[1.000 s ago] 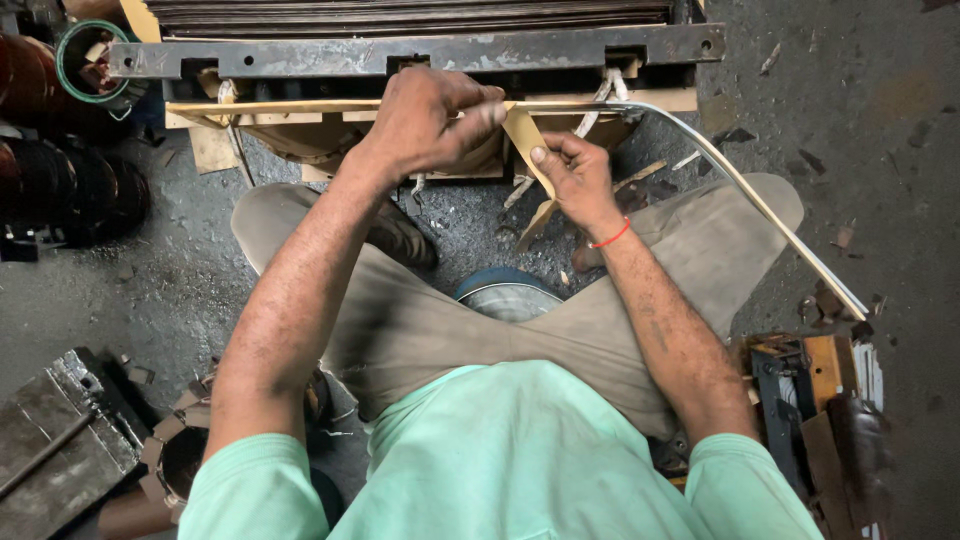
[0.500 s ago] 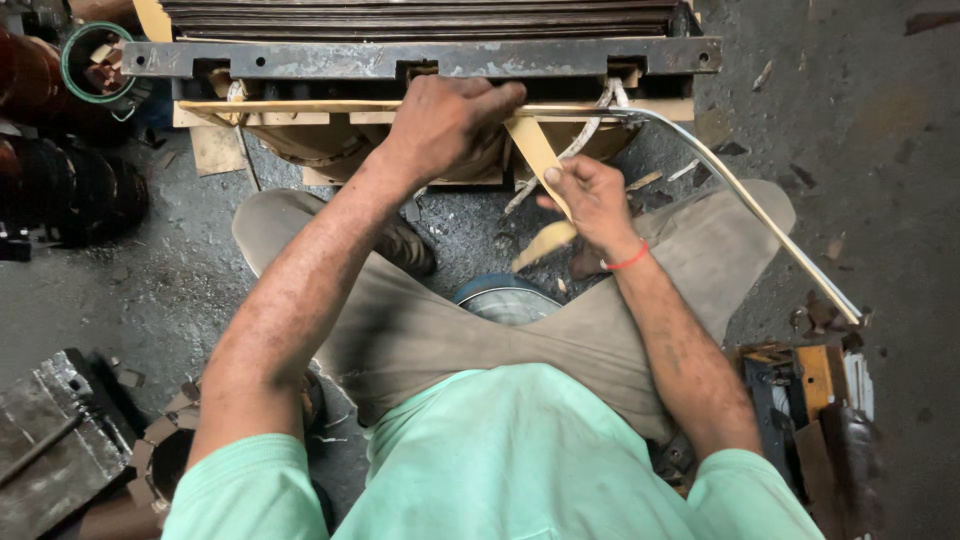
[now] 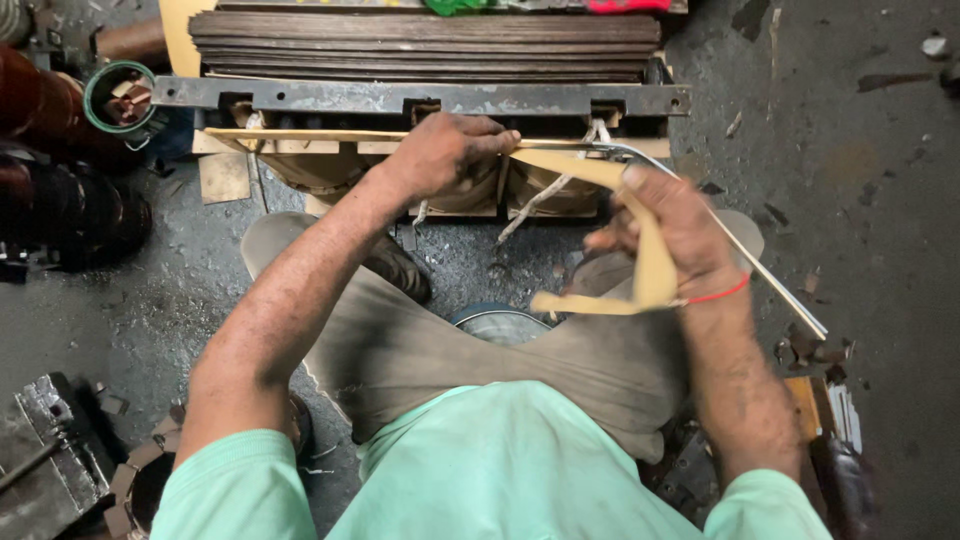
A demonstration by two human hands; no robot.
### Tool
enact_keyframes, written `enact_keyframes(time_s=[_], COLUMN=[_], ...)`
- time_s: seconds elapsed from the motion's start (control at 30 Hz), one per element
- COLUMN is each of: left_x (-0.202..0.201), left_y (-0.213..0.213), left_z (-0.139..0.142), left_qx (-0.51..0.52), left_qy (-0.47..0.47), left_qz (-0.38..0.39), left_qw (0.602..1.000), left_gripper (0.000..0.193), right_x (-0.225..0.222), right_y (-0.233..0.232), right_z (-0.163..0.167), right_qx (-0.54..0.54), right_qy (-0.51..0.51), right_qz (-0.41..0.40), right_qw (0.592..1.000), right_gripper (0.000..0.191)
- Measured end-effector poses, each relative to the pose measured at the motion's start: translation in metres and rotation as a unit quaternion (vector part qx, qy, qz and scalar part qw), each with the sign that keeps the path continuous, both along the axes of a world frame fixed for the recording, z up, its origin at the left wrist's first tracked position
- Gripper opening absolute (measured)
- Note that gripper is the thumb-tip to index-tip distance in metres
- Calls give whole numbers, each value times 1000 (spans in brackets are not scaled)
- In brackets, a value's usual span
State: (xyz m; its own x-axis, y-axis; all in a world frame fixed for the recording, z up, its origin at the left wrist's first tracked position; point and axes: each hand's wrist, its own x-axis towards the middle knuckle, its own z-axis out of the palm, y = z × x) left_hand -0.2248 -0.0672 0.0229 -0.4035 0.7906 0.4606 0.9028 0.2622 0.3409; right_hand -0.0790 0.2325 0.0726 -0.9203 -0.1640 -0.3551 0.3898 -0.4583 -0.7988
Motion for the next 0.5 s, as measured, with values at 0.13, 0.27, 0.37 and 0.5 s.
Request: enact_keyframes(time_s=[0.13, 0.27, 0.37, 0.5], left_x=[12, 18, 6, -23], left_y=[13, 28, 37, 50], left_z=[-5, -1, 10, 19], left_qx=[-46, 29, -22, -107], left_qy=[-46, -79, -225, -403], left_qz=[97, 188, 238, 296], left_qw=[993, 978, 944, 859], left_gripper=[28, 14, 18, 21], right_x=[-21, -45, -70, -79], right_y=[17, 46, 76, 91], right_z=[28, 57, 84, 88], right_qx=[-54, -112, -148, -126], right_qy=[82, 175, 254, 318], right_qz=[7, -58, -146, -201], right_qw=[995, 977, 945, 918], right_gripper=[30, 34, 25, 42])
